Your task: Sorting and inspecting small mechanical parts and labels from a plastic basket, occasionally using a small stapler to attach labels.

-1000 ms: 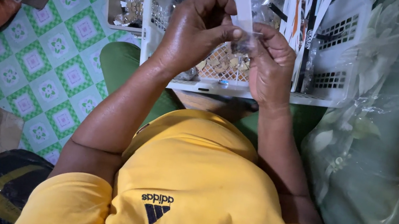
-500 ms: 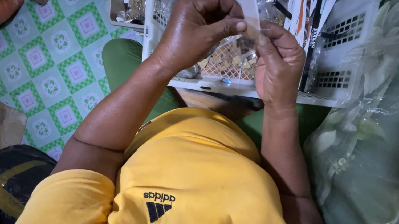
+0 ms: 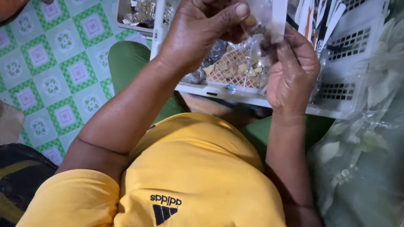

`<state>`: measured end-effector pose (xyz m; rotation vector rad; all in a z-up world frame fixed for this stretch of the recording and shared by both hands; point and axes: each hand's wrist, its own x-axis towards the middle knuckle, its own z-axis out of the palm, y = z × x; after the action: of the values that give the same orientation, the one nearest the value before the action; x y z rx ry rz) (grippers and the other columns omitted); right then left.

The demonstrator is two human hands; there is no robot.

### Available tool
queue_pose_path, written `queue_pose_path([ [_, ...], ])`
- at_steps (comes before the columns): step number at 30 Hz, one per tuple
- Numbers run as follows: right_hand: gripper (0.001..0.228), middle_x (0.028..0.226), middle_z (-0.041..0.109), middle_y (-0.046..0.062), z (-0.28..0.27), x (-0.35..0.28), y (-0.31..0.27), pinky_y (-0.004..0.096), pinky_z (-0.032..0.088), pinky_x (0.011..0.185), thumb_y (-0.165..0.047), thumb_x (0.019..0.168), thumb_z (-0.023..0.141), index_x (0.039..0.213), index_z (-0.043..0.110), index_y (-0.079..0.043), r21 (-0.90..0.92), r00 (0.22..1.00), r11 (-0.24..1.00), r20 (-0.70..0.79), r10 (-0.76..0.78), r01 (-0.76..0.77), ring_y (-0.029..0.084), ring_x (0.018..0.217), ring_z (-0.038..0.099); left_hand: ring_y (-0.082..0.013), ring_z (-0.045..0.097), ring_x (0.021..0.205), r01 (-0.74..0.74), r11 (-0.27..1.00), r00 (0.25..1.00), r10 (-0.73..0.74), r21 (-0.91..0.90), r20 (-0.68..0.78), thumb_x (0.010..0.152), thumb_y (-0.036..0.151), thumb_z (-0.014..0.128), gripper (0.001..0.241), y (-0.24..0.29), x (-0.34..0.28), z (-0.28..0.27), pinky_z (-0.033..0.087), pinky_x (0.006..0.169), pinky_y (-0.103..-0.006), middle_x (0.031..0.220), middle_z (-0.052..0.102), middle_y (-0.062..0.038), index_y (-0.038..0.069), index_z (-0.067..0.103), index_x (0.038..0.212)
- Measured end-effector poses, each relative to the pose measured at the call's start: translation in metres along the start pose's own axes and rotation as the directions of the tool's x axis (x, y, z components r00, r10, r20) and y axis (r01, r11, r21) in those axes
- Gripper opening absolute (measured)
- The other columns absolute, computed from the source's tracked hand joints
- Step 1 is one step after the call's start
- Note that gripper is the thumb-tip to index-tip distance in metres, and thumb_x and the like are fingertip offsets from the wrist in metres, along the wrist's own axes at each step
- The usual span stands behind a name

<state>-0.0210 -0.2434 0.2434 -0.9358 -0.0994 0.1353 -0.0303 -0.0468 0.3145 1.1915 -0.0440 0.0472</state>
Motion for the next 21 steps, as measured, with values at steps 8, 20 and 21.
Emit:
queue_pose_path([
  [8, 0.027, 0.117, 0.073, 0.022, 0.026, -0.003, -0.020, 0.033, 0.058, 0.100, -0.006, 0.102, 0.059, 0.128, 0.066, -0.003, 0.044, 0.982, 0.999, 0.187, 0.001, -0.010, 0.026, 0.104, 0.073, -0.0215, 0.078, 0.081, 0.014, 0.993, 1.000, -0.017, -0.113, -0.020, 0.107, 0.022, 0.060, 0.015, -0.002, 0.002, 0.003, 0.066, 0.067, -0.0297, 0.096, 0.062, -0.004, 0.016, 0.049, 0.116],
  [20, 0.026, 0.114, 0.073, 0.017, 0.003, 0.000, -0.002, 0.029, 0.058, 0.093, 0.001, 0.102, 0.057, 0.127, 0.064, 0.001, 0.092, 0.996, 0.995, 0.086, 0.039, -0.047, 0.020, 0.099, 0.071, -0.0190, 0.072, 0.085, -0.064, 0.985, 0.997, 0.070, -0.161, 0.033, 0.106, 0.003, 0.064, 0.031, 0.005, -0.003, 0.010, 0.068, 0.079, -0.0347, 0.104, 0.061, -0.006, 0.014, 0.049, 0.131],
  [21, 0.026, 0.109, 0.073, 0.013, -0.002, 0.000, 0.002, 0.026, 0.057, 0.084, 0.003, 0.100, 0.059, 0.126, 0.064, 0.002, 0.096, 0.999, 0.994, 0.034, 0.038, -0.041, 0.017, 0.091, 0.070, -0.0204, 0.073, 0.087, -0.066, 0.987, 0.997, 0.071, -0.146, 0.030, 0.105, -0.001, 0.065, 0.036, 0.007, -0.004, 0.010, 0.069, 0.080, -0.0350, 0.101, 0.062, -0.006, 0.014, 0.049, 0.134],
])
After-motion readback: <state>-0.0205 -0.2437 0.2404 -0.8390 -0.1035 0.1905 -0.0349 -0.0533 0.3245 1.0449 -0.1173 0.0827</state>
